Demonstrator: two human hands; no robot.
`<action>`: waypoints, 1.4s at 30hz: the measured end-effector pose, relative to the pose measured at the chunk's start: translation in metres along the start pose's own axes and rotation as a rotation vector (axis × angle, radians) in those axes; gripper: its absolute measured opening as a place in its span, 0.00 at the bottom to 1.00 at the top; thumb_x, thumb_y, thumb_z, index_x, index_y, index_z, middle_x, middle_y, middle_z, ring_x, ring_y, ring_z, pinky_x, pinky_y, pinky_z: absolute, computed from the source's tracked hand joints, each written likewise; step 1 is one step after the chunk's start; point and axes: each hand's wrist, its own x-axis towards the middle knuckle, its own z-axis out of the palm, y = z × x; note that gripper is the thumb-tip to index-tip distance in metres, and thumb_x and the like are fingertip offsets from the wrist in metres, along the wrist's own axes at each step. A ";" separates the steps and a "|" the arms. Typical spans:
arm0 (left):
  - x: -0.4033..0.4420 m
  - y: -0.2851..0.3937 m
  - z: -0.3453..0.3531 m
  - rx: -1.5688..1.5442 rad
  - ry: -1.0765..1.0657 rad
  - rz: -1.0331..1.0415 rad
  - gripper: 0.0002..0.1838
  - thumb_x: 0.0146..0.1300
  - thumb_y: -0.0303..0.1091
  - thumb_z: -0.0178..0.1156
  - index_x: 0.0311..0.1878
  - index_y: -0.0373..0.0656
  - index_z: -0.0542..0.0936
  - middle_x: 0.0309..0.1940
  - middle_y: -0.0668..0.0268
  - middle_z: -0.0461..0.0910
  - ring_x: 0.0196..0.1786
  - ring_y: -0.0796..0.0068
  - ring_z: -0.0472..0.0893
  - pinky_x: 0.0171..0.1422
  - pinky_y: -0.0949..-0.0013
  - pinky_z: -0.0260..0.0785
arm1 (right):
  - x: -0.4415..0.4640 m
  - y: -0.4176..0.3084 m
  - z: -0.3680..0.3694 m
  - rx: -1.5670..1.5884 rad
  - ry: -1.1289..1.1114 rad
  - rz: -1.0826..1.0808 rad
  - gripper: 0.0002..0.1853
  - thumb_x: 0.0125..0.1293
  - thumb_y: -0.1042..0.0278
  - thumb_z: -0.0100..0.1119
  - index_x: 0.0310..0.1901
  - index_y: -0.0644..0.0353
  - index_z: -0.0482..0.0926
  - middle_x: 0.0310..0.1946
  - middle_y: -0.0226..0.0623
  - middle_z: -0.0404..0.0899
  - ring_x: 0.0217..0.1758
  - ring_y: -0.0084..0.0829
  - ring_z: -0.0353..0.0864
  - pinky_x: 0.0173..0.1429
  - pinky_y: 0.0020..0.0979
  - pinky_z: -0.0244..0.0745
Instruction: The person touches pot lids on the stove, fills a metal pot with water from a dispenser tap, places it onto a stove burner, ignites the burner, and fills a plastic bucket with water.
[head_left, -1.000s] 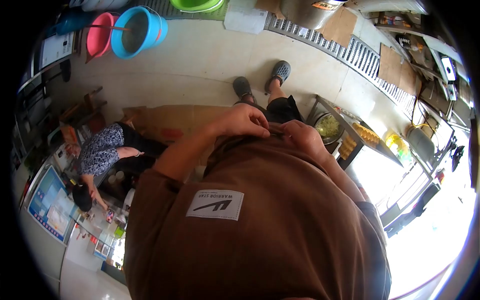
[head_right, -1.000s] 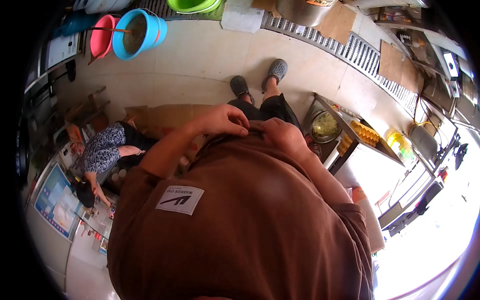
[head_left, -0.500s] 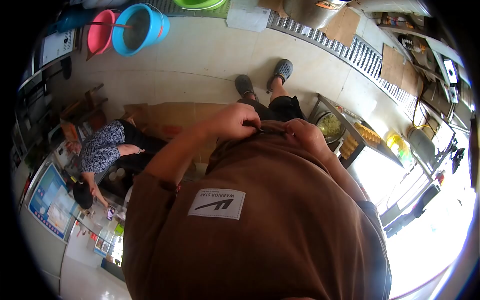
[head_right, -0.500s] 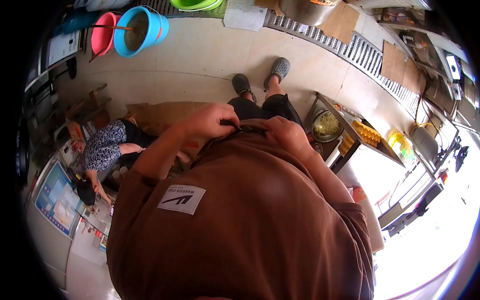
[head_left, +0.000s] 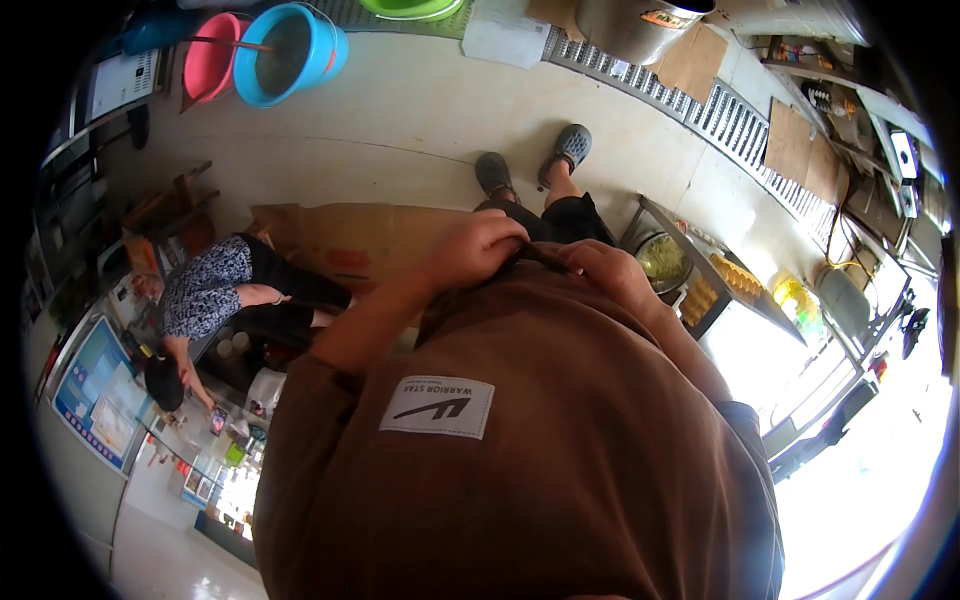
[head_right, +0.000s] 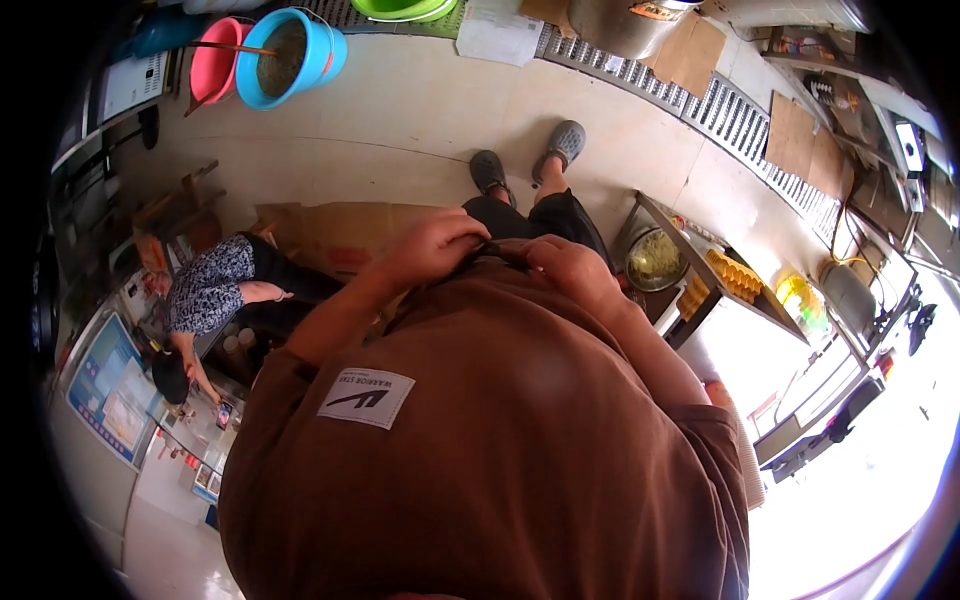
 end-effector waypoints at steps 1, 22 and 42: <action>-0.001 0.001 0.001 -0.019 0.009 -0.033 0.05 0.53 0.25 0.57 0.35 0.40 0.78 0.26 0.60 0.74 0.30 0.62 0.74 0.35 0.67 0.66 | 0.000 0.000 0.000 -0.016 -0.012 -0.002 0.10 0.51 0.79 0.53 0.36 0.61 0.72 0.37 0.40 0.75 0.37 0.39 0.77 0.37 0.32 0.72; -0.009 0.002 0.015 0.063 0.134 -0.085 0.05 0.53 0.27 0.55 0.33 0.42 0.77 0.28 0.59 0.74 0.33 0.57 0.75 0.37 0.63 0.67 | 0.019 -0.018 0.009 -0.446 -0.063 0.023 0.06 0.49 0.71 0.54 0.31 0.54 0.75 0.34 0.29 0.74 0.40 0.35 0.75 0.37 0.32 0.73; -0.042 0.002 0.001 0.218 0.167 0.056 0.06 0.50 0.24 0.55 0.33 0.44 0.76 0.25 0.60 0.71 0.30 0.56 0.73 0.31 0.60 0.67 | -0.011 0.007 0.014 -0.538 -0.221 -0.136 0.08 0.53 0.68 0.50 0.35 0.57 0.73 0.42 0.34 0.70 0.48 0.34 0.70 0.42 0.31 0.76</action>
